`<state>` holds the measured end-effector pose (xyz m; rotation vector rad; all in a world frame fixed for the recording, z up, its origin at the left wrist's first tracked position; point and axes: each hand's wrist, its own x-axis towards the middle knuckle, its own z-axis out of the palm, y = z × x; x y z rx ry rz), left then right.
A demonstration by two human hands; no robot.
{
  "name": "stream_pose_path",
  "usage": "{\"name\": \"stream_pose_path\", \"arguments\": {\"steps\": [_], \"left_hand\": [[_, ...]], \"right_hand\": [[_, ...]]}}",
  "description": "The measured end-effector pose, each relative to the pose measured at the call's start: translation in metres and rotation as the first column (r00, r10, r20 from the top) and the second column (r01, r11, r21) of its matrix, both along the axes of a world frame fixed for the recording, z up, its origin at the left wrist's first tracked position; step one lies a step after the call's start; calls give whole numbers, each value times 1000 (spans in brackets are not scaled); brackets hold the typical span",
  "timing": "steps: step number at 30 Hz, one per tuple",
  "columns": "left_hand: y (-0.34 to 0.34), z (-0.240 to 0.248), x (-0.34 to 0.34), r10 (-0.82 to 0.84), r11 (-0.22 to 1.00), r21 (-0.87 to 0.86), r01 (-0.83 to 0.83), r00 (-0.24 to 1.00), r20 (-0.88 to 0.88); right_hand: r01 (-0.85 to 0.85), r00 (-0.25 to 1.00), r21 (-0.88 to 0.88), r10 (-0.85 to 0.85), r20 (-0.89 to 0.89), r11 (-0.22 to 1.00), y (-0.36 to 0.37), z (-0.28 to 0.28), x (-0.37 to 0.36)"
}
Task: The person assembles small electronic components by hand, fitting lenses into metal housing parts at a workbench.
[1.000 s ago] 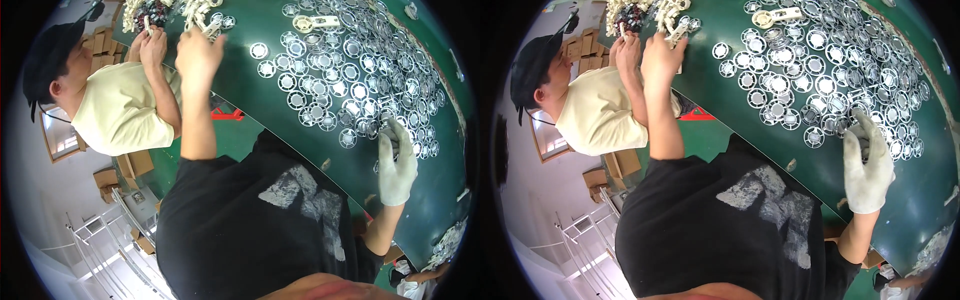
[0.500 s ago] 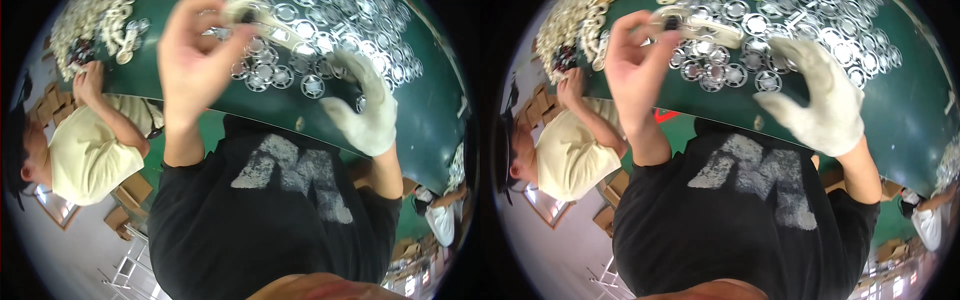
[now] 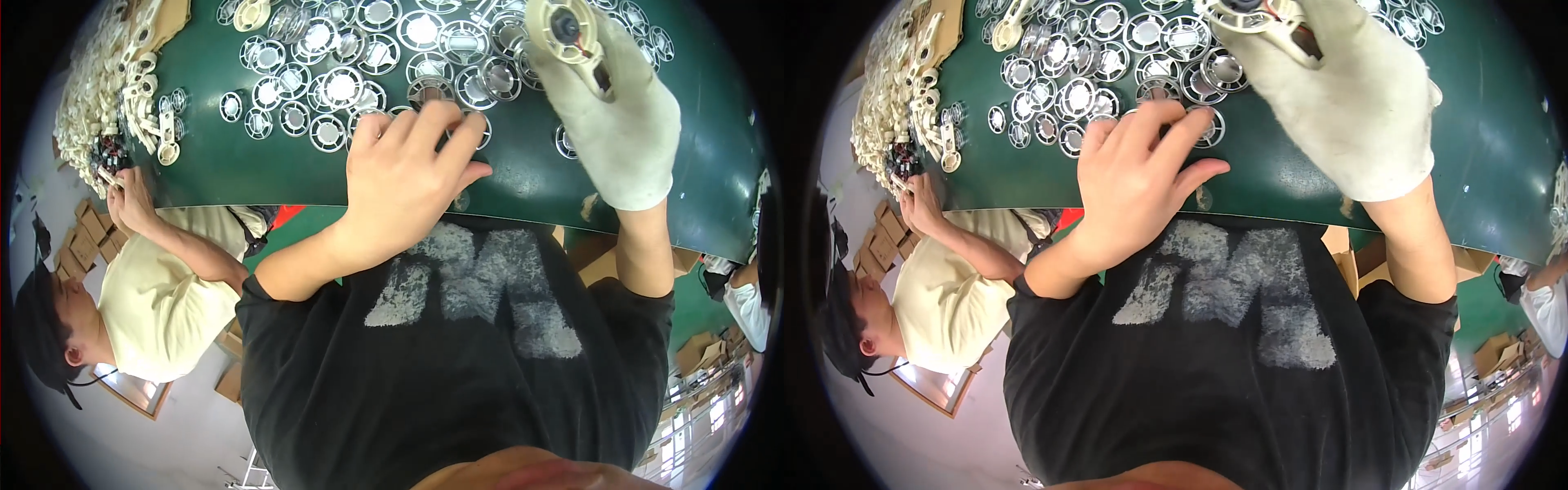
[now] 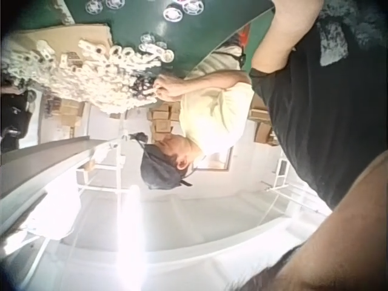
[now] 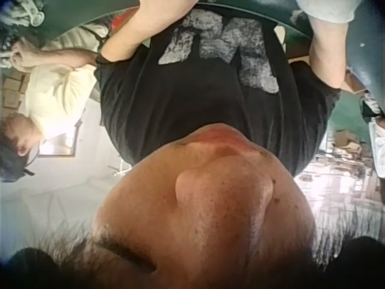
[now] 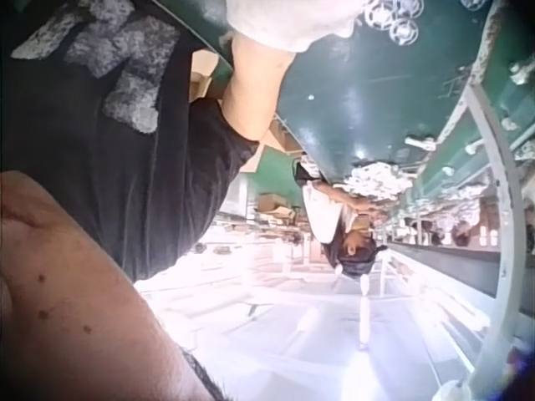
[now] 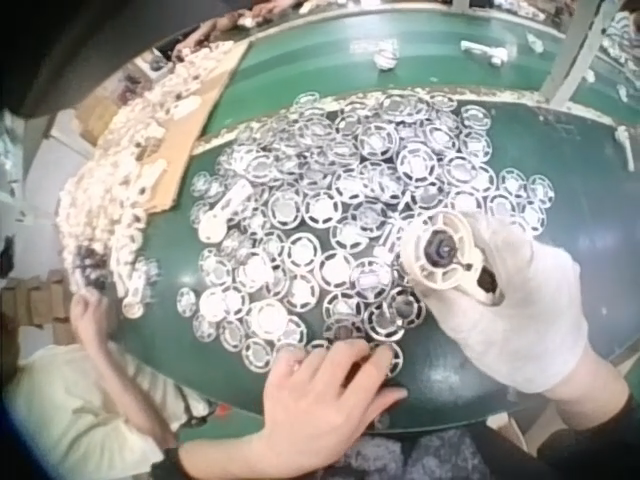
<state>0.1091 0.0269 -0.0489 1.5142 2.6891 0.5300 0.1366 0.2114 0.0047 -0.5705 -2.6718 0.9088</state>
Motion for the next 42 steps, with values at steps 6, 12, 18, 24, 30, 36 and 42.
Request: {"name": "stream_pose_path", "arguments": {"steps": [6, 12, 18, 24, 30, 36, 42], "left_hand": [[5, -5, -9, -224, 975, 2, 224, 975, -6], [12, -7, -21, -337, 937, 70, 341, 939, -64], [21, -5, -39, -253, 923, 338, 185, 952, 169], [34, 12, -69, -260, 807, 590, 9, 903, 342], [55, -4, -62, -200, 769, 606, -202, 825, 529], [47, 8, -79, -295, 842, 529, 102, 909, 294], [43, 2, -78, -287, 857, 499, 130, 924, 251]], "right_hand": [[-167, 982, 164, 178, -57, 972, 20, -23, 14], [-84, 988, -124, 99, 120, 989, 22, -31, 15], [-117, 993, -27, 118, 24, 993, 23, -35, 13], [-138, 988, 76, 132, 75, 988, 24, -34, 13], [-237, 971, 144, 231, 59, 961, 19, -39, 19], [-237, 970, 115, 229, 80, 965, 22, -37, 22], [-259, 964, 127, 248, 95, 958, 23, -37, 21]]}}
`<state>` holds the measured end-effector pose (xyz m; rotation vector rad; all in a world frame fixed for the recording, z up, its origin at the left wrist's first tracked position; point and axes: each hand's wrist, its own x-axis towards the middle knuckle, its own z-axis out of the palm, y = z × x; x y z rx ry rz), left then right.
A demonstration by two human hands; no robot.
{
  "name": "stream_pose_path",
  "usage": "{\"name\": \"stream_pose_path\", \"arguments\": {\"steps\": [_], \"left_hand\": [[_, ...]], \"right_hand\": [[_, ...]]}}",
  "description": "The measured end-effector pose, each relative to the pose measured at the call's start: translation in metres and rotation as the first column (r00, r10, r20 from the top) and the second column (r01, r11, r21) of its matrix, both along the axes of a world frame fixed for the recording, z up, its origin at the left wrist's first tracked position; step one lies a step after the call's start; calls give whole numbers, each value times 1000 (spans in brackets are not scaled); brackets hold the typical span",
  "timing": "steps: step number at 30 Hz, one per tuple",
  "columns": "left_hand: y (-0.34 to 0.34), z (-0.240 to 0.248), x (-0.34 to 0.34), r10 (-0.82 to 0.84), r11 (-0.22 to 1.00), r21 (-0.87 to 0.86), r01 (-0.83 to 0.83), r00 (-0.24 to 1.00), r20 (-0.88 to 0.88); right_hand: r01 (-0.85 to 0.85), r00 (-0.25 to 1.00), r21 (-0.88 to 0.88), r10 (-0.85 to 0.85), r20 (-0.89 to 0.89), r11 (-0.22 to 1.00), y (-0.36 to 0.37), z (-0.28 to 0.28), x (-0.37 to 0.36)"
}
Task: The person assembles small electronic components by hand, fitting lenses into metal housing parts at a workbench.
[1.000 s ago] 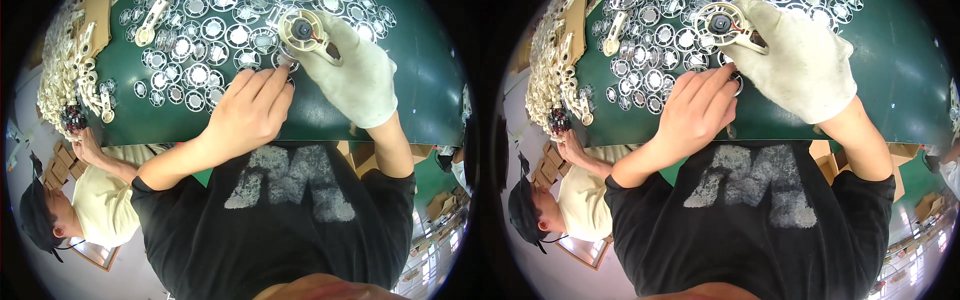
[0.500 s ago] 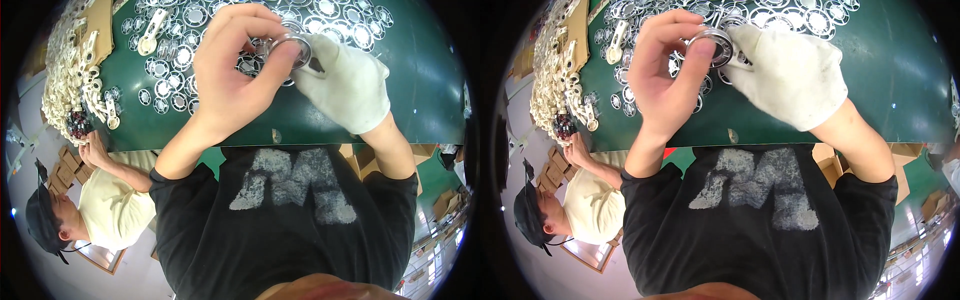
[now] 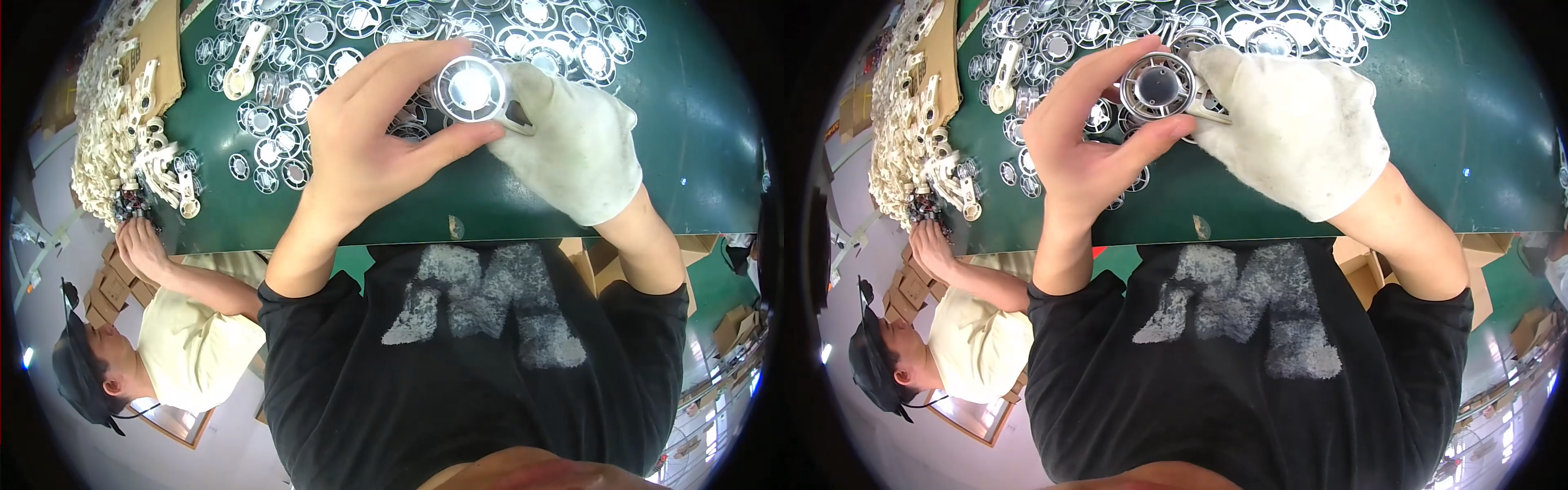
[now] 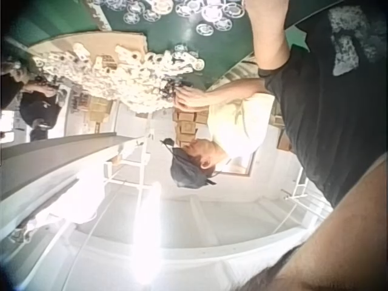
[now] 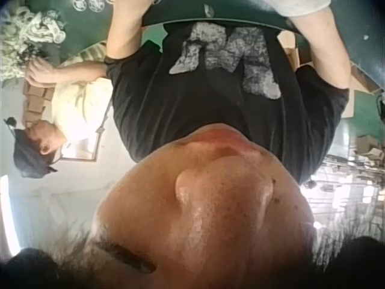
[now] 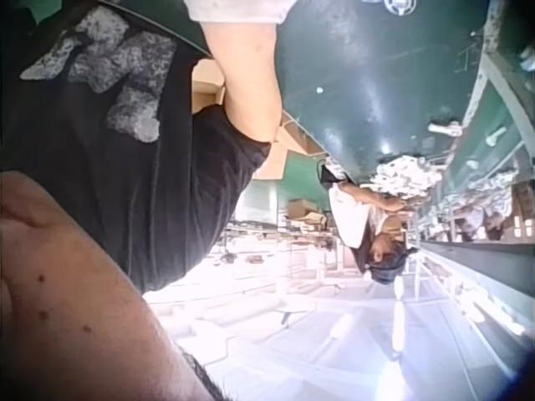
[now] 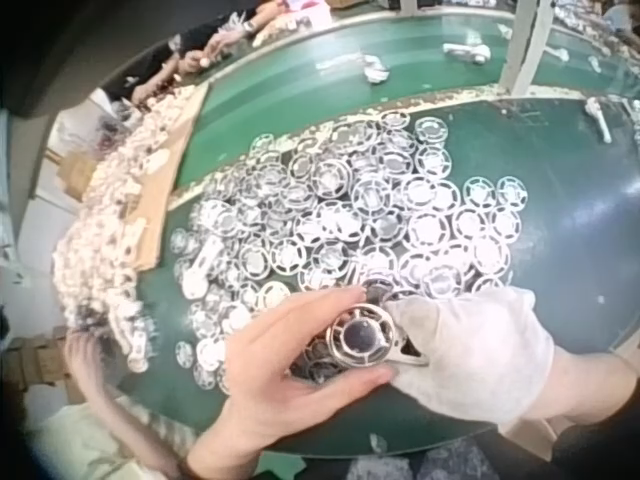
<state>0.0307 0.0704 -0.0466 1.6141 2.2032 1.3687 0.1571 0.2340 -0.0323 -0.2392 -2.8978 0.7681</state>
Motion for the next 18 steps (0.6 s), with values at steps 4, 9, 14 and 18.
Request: {"name": "stream_pose_path", "arguments": {"steps": [4, 9, 14, 18], "left_hand": [[1, -1, 5, 91, 996, 1, -91, 996, -24], [-1, 0, 1, 43, 998, 49, -42, 999, -24], [-1, 3, -1, -72, 993, 89, 78, 995, -66], [0, 0, -7, -194, 947, 220, 234, 962, -190]], "right_hand": [[-19, 999, 20, 19, 31, 1000, 0, -1, 3], [18, 998, -145, -9, 63, 989, -1, 0, 4], [27, 996, -426, 10, 84, 904, 5, 8, 3], [131, 784, -851, 472, 403, 508, 28, 38, -15]]}}
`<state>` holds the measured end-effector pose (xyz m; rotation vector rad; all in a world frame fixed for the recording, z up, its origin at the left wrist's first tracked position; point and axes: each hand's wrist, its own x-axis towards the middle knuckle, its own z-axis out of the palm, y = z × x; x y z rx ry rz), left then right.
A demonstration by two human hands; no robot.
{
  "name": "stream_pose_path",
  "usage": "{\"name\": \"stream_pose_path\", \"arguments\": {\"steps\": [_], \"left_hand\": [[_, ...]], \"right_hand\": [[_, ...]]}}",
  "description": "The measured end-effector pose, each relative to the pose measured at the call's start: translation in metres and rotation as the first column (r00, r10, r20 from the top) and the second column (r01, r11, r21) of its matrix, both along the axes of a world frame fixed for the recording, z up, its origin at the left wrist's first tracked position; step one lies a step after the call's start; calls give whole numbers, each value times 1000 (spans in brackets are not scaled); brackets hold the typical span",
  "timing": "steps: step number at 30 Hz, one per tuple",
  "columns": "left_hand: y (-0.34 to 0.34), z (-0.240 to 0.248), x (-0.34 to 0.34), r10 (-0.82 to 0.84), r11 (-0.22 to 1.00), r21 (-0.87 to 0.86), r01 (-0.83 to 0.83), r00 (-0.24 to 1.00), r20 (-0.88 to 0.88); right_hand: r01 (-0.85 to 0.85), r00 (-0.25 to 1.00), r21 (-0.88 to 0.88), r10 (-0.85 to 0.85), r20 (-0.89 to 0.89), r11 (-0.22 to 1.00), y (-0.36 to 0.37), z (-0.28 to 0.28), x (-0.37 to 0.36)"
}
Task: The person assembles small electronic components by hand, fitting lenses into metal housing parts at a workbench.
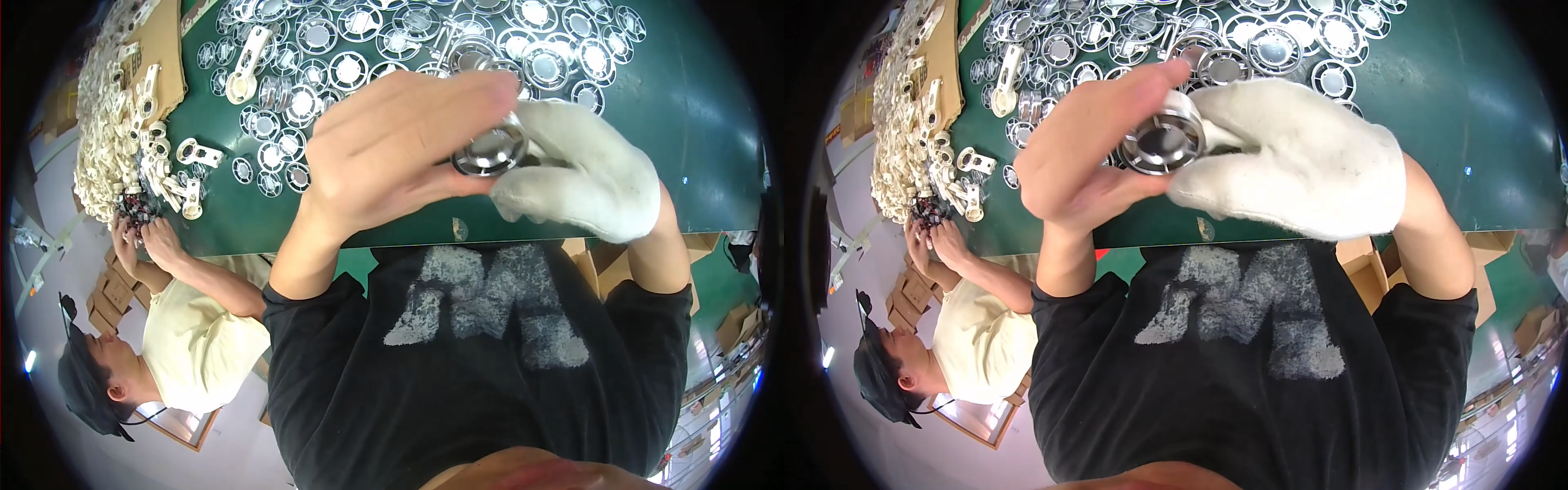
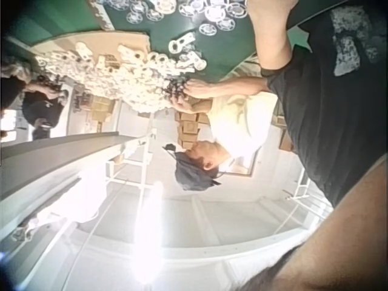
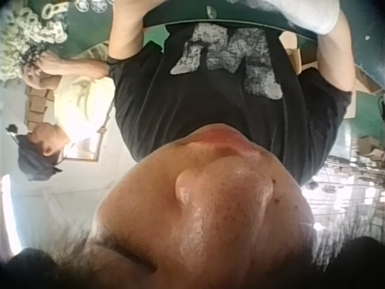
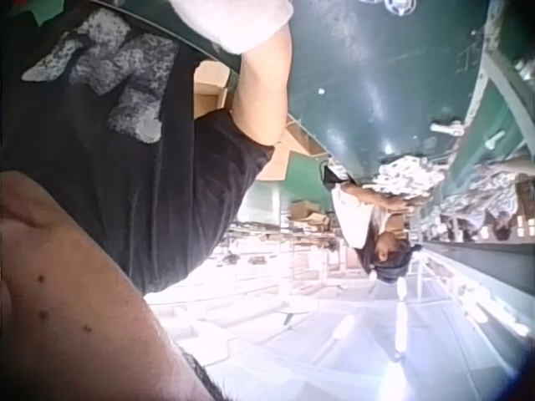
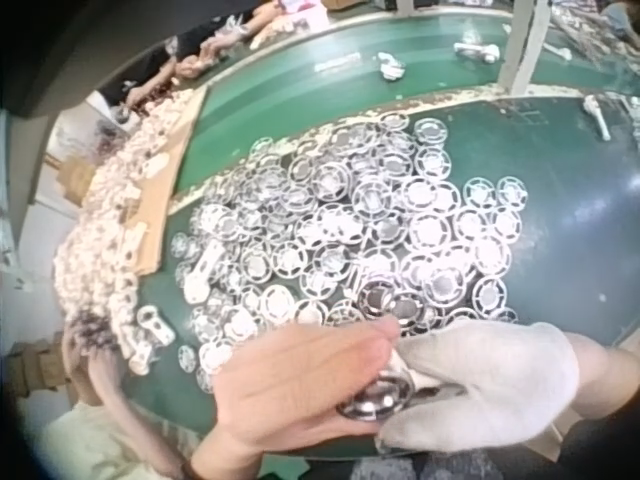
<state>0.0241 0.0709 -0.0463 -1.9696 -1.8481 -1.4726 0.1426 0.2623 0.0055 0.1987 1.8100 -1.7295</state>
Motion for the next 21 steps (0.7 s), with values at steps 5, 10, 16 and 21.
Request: {"name": "stream_pose_path", "arguments": {"steps": [5, 10, 16, 21], "left_hand": [[7, 11, -12, -135, 979, -142, 144, 988, 76], [8, 6, 4, -78, 959, -159, 233, 761, 644], [13, 18, -18, -39, 943, -273, 190, 878, 477], [21, 40, -91, 488, 844, -525, -113, 571, 661]], "right_hand": [[172, 965, 61, -155, -213, 983, -18, -19, 6], [431, 712, 309, -109, -693, 848, -28, -41, 13], [326, 864, 409, -93, -495, 853, -26, -35, 9], [391, 897, 433, -231, -378, 812, -38, -16, 13]]}}
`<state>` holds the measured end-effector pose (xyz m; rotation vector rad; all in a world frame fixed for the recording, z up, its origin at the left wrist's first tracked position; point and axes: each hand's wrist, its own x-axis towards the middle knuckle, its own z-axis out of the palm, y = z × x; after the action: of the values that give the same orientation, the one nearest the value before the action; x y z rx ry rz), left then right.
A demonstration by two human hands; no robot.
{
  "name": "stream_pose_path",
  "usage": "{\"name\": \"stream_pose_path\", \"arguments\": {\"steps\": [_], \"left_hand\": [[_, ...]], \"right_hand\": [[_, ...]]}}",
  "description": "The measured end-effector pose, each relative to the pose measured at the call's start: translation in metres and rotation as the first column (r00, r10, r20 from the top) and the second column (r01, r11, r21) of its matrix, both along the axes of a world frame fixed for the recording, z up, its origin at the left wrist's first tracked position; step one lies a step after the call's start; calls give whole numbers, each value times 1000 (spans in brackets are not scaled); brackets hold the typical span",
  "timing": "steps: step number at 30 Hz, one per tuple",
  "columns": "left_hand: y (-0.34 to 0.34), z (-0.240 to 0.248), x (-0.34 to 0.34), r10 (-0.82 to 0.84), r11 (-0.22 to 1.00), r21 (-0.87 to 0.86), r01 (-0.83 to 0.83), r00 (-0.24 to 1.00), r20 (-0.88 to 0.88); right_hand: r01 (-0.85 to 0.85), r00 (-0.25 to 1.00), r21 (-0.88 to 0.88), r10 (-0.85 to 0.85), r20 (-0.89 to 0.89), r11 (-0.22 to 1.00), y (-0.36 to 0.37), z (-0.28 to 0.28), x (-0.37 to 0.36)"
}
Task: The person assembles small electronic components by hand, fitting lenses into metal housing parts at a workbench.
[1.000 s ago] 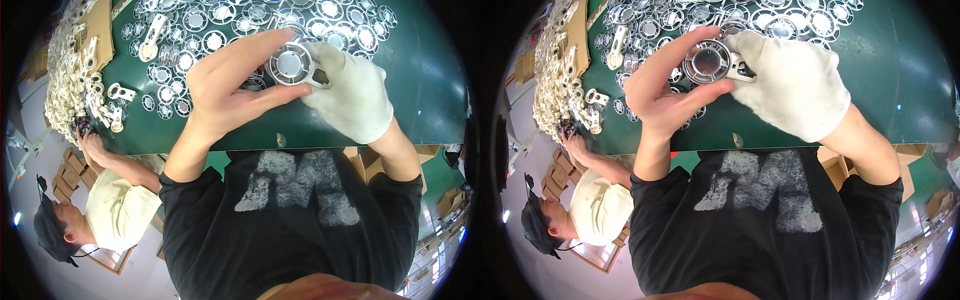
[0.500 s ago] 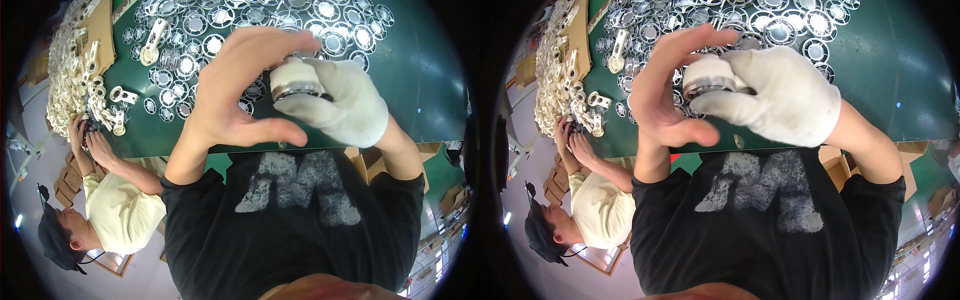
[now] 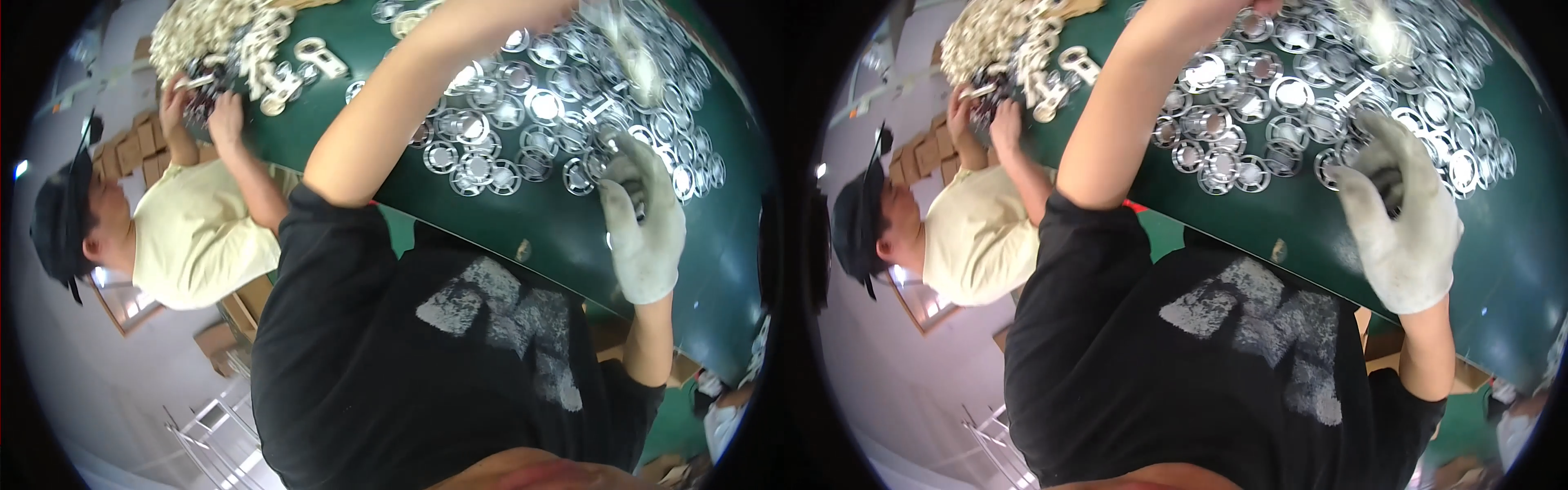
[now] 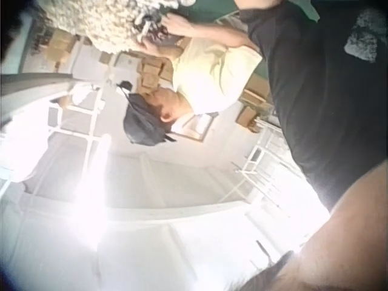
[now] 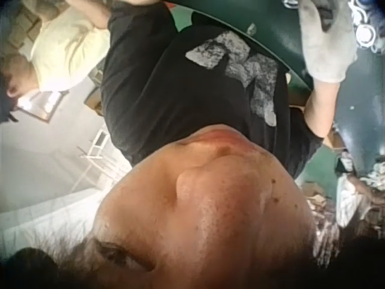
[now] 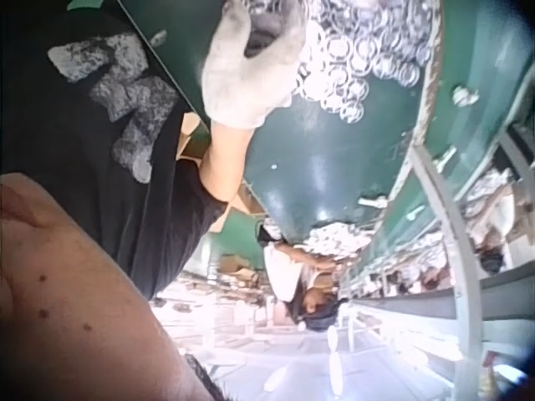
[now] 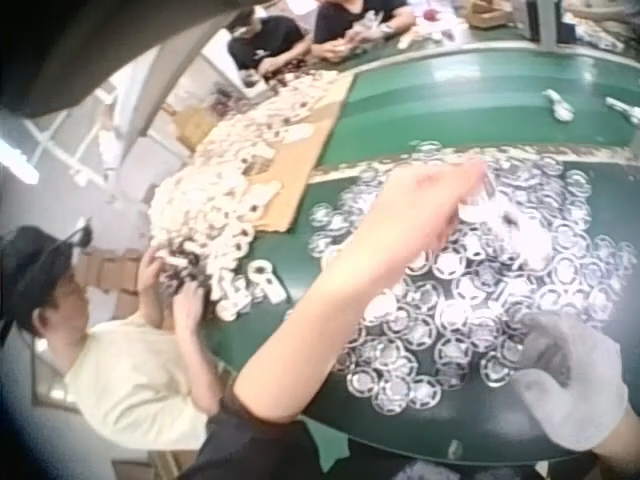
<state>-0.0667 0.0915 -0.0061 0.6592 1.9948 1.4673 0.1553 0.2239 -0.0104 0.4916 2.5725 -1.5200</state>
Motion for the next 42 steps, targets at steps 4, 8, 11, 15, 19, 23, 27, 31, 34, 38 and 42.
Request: {"name": "stream_pose_path", "arguments": {"steps": [4, 8, 11, 15, 19, 23, 27, 31, 34, 38, 42], "left_hand": [[59, 46, -30, 780, 604, -305, -736, 624, 40], [-35, 15, -62, 179, 867, -290, -404, 797, -577], [-113, 34, -37, 36, 554, -453, -699, 563, -825], [-222, -32, -51, -65, 297, -569, -767, 578, -813], [-229, -41, -34, 82, 358, -579, -733, 642, -762], [-209, -15, -21, 409, 663, -223, -715, 595, -691], [-138, -8, 0, 303, 827, -93, -555, 578, -757], [-146, -40, -7, -73, 747, -411, -523, 549, -832], [-146, -45, -5, 43, 736, -428, -524, 668, -743], [-150, -34, -8, 115, 709, -418, -568, 678, -726], [-152, -11, -6, 411, 754, -153, -639, 640, -649]], "right_hand": [[20, 991, 43, -14, -132, 999, -8, -17, 3], [-12, 983, 48, 21, -184, 999, -4, -18, 4], [-55, 970, 85, 73, -232, 995, -8, -7, 3], [-77, 973, 73, 91, -211, 994, -7, -8, 1], [-120, 948, 69, 135, -288, 990, -3, -17, 1], [-150, 918, 37, 153, -366, 988, -5, -20, -2], [-156, 891, 142, 202, -408, 977, 1, -20, -1], [-167, 863, 197, 240, -446, 966, -4, -22, 0], [-162, 865, 199, 236, -443, 967, -3, -21, 1], [-162, 854, 207, 242, -460, 965, -2, -19, 0], [-154, 814, 252, 267, -516, 956, -2, -20, -3]]}}
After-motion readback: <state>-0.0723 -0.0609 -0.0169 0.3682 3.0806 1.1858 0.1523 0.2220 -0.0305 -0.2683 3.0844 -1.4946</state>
